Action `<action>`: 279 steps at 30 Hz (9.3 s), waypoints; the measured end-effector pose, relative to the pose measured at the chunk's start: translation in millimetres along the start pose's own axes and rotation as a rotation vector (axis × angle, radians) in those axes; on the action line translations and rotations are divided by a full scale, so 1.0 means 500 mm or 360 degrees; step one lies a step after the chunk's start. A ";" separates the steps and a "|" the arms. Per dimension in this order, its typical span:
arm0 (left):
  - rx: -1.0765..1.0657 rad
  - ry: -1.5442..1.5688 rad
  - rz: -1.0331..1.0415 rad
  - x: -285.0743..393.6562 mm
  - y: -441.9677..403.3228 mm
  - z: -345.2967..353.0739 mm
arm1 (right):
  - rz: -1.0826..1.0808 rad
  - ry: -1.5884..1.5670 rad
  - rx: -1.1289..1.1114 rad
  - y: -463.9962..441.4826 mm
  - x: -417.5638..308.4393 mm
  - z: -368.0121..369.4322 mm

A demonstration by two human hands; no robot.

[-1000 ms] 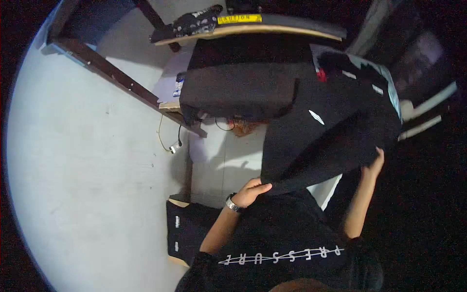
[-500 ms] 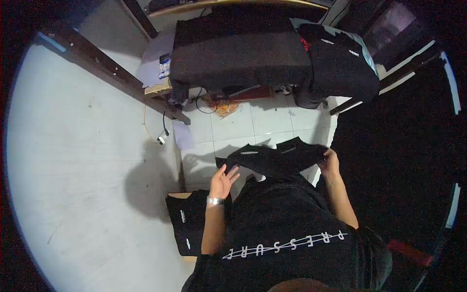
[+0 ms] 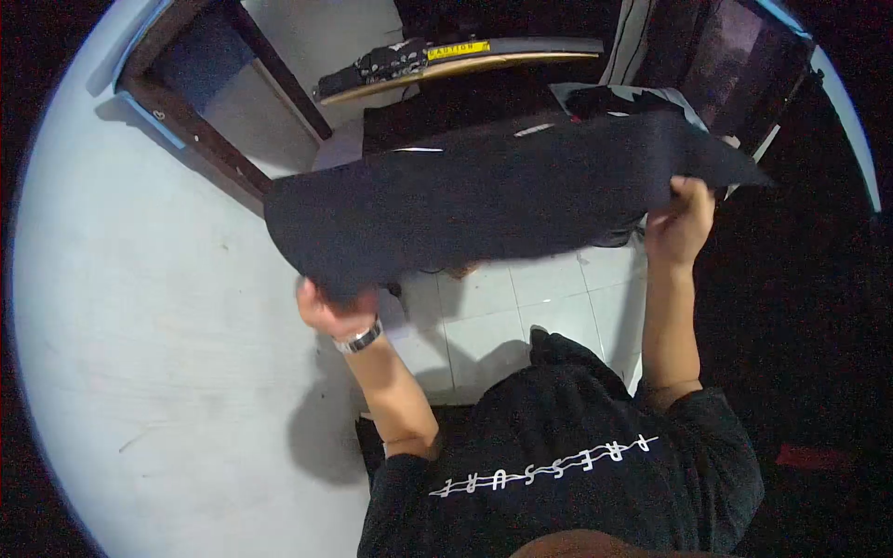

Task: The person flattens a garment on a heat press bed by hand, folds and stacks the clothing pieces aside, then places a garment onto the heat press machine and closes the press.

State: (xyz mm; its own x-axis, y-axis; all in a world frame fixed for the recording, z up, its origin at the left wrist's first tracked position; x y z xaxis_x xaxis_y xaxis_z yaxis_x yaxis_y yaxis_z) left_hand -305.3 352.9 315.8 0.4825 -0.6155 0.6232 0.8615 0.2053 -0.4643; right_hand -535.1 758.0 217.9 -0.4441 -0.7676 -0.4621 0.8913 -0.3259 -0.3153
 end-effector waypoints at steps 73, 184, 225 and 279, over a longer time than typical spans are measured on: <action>0.1593 -0.1241 -0.0939 -0.004 -0.133 -0.677 | 0.1478 0.1471 -0.0668 -0.250 0.441 -0.076; 0.1185 -0.2160 -0.1139 0.000 -0.050 -0.658 | 0.1381 0.1455 -0.0468 -0.202 0.468 -0.198; -0.0452 -0.3327 -0.0686 -0.801 -0.742 -0.318 | 0.2045 0.2186 0.0007 0.629 0.073 -1.029; 0.1755 -0.3325 -0.0513 -0.202 -0.217 -0.480 | 0.0000 0.3232 -0.2196 -0.382 0.637 0.051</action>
State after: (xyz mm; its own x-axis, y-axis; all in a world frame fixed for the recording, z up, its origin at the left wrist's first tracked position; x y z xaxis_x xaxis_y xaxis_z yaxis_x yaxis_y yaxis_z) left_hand -485.2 210.4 152.2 -0.7773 0.4330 0.4564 0.3056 0.8940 -0.3278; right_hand -844.3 561.7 152.0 -0.6881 0.7216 -0.0761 0.7255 0.6862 -0.0531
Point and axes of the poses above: each hand's wrist, its own y-axis away from the middle knuckle, its own z-axis out of the palm, x = y × z, the point moved 9 cm from there along -y, towards the middle knuckle, and after that the axes turned 11 degrees about -z, right-handed, at the moved point
